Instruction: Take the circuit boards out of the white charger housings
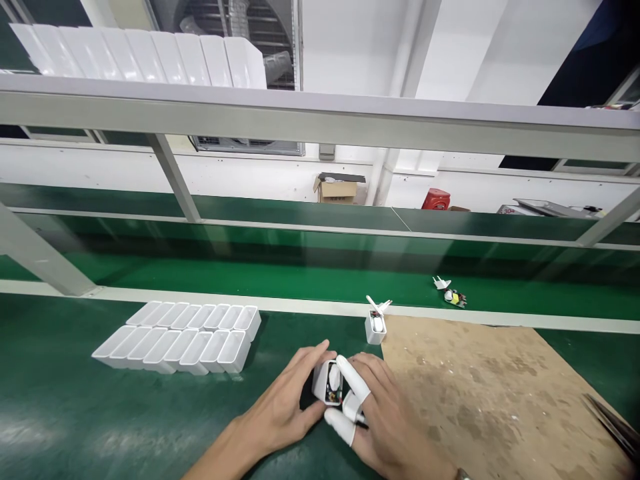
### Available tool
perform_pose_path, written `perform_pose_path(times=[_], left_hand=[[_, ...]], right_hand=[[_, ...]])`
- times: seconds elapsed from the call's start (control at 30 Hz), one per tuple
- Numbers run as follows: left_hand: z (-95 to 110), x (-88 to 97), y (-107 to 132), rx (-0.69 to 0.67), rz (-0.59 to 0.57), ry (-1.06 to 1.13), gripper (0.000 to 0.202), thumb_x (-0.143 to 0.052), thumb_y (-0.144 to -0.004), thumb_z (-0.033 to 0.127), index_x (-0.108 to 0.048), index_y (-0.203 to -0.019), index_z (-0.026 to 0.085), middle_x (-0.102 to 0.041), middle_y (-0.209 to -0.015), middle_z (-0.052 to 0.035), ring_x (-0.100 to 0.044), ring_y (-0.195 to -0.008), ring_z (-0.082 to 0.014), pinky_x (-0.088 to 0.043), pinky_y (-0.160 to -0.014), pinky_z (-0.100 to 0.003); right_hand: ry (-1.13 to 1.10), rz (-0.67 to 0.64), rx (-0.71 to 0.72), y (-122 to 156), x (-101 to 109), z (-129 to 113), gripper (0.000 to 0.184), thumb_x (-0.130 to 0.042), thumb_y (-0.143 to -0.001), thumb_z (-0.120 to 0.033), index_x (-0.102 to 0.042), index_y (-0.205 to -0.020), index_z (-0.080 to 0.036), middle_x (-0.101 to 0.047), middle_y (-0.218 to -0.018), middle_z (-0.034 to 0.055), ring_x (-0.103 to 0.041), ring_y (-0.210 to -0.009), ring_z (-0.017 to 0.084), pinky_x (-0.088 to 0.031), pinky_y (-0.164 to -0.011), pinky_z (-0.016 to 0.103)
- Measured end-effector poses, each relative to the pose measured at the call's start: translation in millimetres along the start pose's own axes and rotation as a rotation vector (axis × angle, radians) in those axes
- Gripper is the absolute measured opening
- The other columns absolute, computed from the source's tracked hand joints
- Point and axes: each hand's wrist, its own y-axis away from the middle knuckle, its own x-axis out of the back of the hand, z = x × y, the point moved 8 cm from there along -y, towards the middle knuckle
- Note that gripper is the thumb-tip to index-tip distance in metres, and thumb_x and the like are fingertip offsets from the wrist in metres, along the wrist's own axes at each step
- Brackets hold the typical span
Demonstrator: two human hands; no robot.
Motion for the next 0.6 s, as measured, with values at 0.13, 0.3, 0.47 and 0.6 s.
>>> perform_pose_path(times=[0.13,0.3,0.47,0.6], left_hand=[[4,-4.9,1,0.000,-0.033,0.080,0.088,-0.060,-0.098,0.014,-0.011,-0.168,0.034,-0.056,-0.151,-0.0126,-0.059,-0.139,-0.0279,-0.048,-0.120,-0.049],[1,-0.6,-4,0.029,-0.017,0.225,0.073,-0.054,-0.104,0.019,-0.018,-0.165,0.034,-0.064,-0.146,-0.0117,-0.065,-0.132,-0.0271,-0.050,-0.116,-0.050],[-15,6.1,-3,0.182,0.052,0.463,0.062,-0.057,-0.104,0.030,-0.031,-0.160,0.030,-0.063,-0.145,-0.0141,-0.068,-0.126,-0.0268,-0.056,-0.107,-0.045],[-17,10.8,3,0.191,0.093,0.399,0.078,-0.071,-0.095,0.029,-0.031,-0.161,0.029,-0.061,-0.149,-0.0154,-0.064,-0.132,-0.0311,-0.047,-0.117,-0.052]], right_hand=[[-0.202,0.028,-0.068,-4,6,7,0.046,-0.052,-0.103,-0.022,-0.047,-0.149,-0.017,-0.066,-0.120,0.0149,-0.064,-0.108,0.029,-0.063,-0.090,0.048],[-0.303,-0.060,-0.206,1,-12,22,0.042,-0.050,-0.105,-0.015,-0.055,-0.144,-0.029,-0.060,-0.141,0.0116,-0.066,-0.124,0.024,-0.061,-0.104,0.042],[-0.365,-0.089,-0.144,1,-27,21,0.048,-0.050,-0.103,-0.010,-0.056,-0.145,-0.032,-0.065,-0.136,0.0094,-0.072,-0.117,0.020,-0.061,-0.100,0.030],[-0.370,0.048,-0.076,-1,-12,20,0.052,-0.052,-0.098,-0.006,-0.055,-0.145,-0.029,-0.068,-0.131,0.0104,-0.075,-0.109,0.020,-0.062,-0.096,0.026]])
